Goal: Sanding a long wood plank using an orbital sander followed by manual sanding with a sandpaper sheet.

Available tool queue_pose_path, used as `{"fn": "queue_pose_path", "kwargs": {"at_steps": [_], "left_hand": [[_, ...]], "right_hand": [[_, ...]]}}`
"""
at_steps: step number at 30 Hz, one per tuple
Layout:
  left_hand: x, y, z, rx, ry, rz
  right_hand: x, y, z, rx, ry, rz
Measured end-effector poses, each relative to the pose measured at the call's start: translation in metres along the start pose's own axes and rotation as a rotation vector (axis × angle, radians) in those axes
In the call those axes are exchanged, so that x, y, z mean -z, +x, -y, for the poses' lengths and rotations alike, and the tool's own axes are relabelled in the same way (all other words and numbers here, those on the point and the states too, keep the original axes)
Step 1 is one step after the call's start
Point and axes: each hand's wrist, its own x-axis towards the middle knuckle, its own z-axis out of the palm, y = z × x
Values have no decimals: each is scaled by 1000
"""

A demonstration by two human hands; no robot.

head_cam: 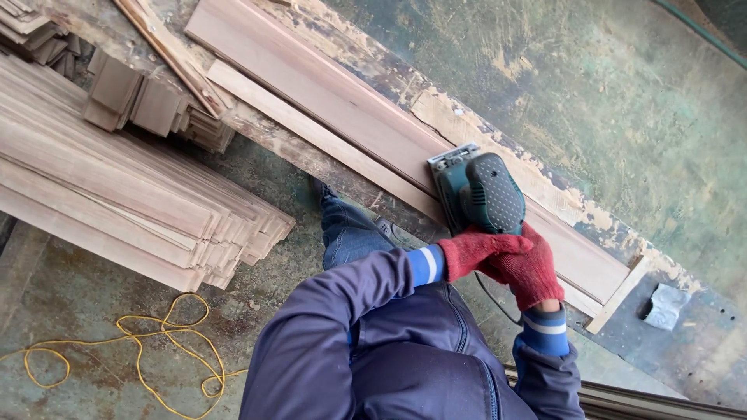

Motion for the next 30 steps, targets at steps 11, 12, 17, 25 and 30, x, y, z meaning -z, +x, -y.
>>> {"fn": "queue_pose_path", "kwargs": {"at_steps": [11, 12, 17, 25, 30], "left_hand": [[-33, -4, 6, 189, 415, 179], [-28, 2, 10, 186, 413, 181], [7, 11, 31, -121, 595, 237], [37, 8, -55, -20, 21, 36], [76, 42, -102, -104, -169, -1]], "right_hand": [[2, 13, -93, -129, 133, -55], [5, 4, -80, -127, 130, -56], [12, -5, 1, -29, -125, 3], [-24, 44, 47, 60, -87, 21], [-39, 73, 109, 121, -124, 12]]}}
